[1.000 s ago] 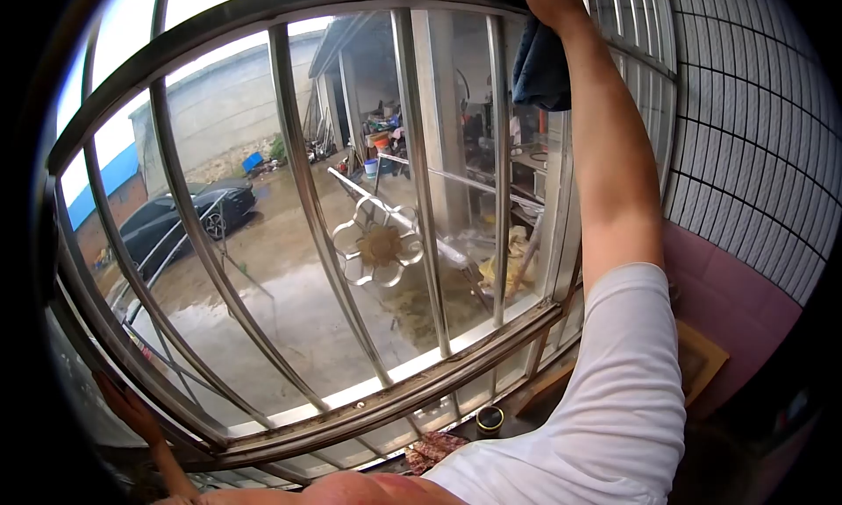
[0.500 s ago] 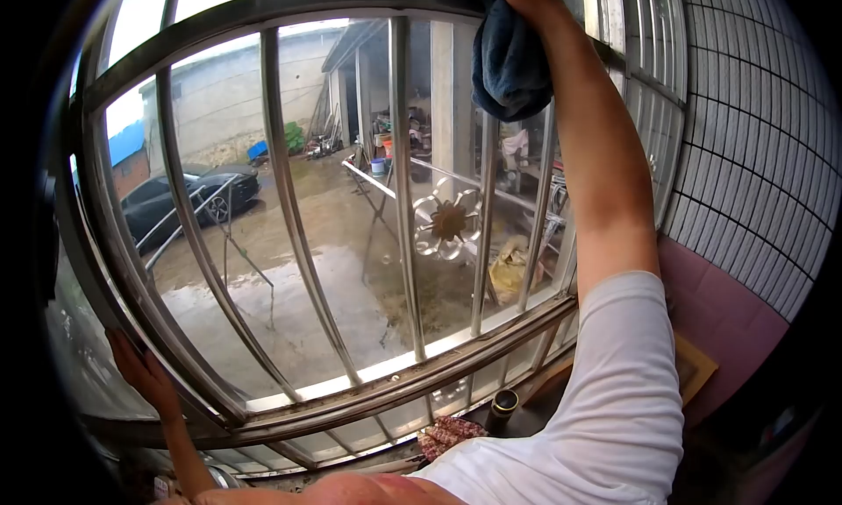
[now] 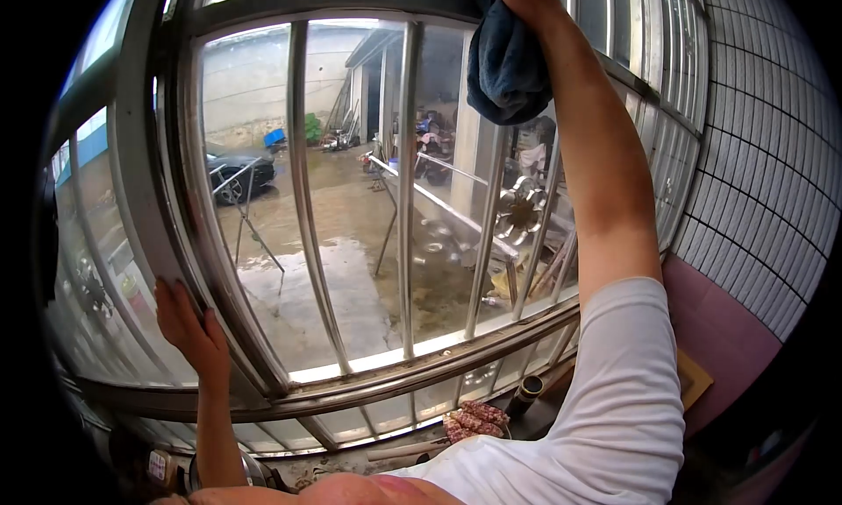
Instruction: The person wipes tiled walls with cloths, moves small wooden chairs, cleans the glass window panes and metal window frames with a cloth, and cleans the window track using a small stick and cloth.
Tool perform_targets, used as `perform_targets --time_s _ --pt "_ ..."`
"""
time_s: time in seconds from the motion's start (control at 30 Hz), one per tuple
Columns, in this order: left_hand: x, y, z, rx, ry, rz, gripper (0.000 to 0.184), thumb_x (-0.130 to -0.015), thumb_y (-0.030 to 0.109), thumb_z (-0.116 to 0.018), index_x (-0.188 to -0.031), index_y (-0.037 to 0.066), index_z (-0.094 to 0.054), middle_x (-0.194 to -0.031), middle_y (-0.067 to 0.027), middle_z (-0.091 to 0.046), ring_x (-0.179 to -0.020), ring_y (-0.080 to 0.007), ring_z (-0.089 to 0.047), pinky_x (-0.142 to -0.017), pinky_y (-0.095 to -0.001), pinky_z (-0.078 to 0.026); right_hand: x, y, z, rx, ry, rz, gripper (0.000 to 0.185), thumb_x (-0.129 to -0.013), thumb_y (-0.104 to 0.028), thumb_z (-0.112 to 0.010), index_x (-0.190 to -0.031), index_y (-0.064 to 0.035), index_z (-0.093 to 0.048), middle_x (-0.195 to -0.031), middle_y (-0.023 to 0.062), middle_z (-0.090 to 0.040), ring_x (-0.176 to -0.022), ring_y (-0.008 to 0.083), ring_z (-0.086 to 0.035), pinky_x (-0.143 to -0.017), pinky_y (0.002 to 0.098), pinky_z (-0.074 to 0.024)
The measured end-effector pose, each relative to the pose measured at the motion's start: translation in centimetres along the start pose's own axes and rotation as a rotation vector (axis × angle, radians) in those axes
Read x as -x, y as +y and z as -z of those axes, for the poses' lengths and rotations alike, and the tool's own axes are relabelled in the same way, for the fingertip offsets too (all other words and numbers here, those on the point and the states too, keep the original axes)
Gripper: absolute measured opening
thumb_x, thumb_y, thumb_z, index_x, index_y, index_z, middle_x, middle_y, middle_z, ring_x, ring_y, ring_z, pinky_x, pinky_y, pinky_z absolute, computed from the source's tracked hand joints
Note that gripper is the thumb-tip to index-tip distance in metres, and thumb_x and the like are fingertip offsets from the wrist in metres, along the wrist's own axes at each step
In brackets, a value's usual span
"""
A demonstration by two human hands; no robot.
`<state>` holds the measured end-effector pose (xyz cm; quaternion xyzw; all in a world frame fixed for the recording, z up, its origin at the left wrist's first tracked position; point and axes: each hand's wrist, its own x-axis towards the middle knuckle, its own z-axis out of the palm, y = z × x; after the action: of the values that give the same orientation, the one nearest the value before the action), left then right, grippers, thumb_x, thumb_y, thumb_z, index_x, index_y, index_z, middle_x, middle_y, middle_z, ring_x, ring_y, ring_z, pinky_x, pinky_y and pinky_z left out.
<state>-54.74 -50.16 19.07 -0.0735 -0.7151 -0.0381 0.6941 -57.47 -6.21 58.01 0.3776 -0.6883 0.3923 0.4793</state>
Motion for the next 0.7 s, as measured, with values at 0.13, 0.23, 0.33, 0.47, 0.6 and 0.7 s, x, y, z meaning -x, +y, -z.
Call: perform_targets --time_s 0.13,0.23,0.33,0.47,0.6,0.7 --pt "0.1 0.1 0.3 0.040 -0.023 0.010 0.053 -0.083 0.013 -0.051 -0.134 0.004 -0.037 -0.142 -0.0212 -0.028 -0.132 -0.0375 -0.025 -0.103 -0.0526 -0.020 0.7 -4.3 -4.7 0.106 0.010 -0.073 0.040 -0.069 0.008 -0.042 -0.100 -0.0005 -0.066 -0.088 0.0066 -0.067 -0.075 0.0141 -0.062 -0.065 0.0246 -0.0475" --pt "0.3 0.1 0.3 0.058 -0.050 0.020 0.053 -0.083 0.013 -0.050 -0.133 0.005 -0.037 -0.141 -0.0214 -0.027 -0.132 -0.0364 -0.024 -0.103 -0.0528 -0.018 0.3 -6.3 -7.7 0.291 0.066 -0.186 0.034 -0.070 0.002 -0.047 -0.097 -0.0010 -0.067 -0.083 0.0062 -0.066 -0.070 0.0138 -0.060 -0.062 0.0259 -0.0460" --pt "0.2 0.2 0.5 0.073 -0.050 0.012 0.053 -0.086 0.017 -0.049 -0.135 0.006 -0.035 -0.141 -0.0211 -0.028 -0.132 -0.0366 -0.024 -0.104 -0.0518 -0.014 -0.3 -6.5 -11.1 -0.030 0.036 -0.011 0.030 -0.070 0.000 -0.049 -0.094 -0.0009 -0.067 -0.079 0.0071 -0.066 -0.069 0.0144 -0.060 -0.060 0.0271 -0.0455" --pt "0.5 0.2 0.4 0.107 -0.067 0.024 0.053 -0.086 0.019 -0.049 -0.135 0.006 -0.035 -0.142 -0.0212 -0.027 -0.132 -0.0370 -0.023 -0.104 -0.0528 -0.013 -3.0 -6.2 -12.6 0.295 0.024 -0.050 0.026 -0.071 -0.004 -0.048 -0.090 0.0003 -0.066 -0.078 0.0105 -0.065 -0.070 0.0168 -0.060 -0.062 0.0289 -0.0462" --pt "0.6 0.1 0.3 0.122 -0.073 0.037 0.051 -0.086 0.020 -0.050 -0.134 0.006 -0.038 -0.142 -0.0212 -0.027 -0.132 -0.0370 -0.023 -0.104 -0.0526 -0.012 -6.0 -4.8 -15.3 1.020 -0.145 0.454 0.022 -0.074 -0.011 -0.049 -0.085 -0.0007 -0.063 -0.077 0.0153 -0.063 -0.069 0.0225 -0.061 -0.063 0.0329 -0.0470" --pt "0.6 0.1 0.4 0.167 -0.077 0.052 0.050 -0.085 0.021 -0.052 -0.132 0.008 -0.041 -0.142 -0.0208 -0.028 -0.132 -0.0362 -0.023 -0.105 -0.0517 -0.011 -5.6 -7.4 -19.2 0.390 -0.041 0.132 0.019 -0.074 -0.013 -0.050 -0.083 -0.0017 -0.062 -0.073 0.0153 -0.061 -0.066 0.0233 -0.060 -0.063 0.0338 -0.0475"
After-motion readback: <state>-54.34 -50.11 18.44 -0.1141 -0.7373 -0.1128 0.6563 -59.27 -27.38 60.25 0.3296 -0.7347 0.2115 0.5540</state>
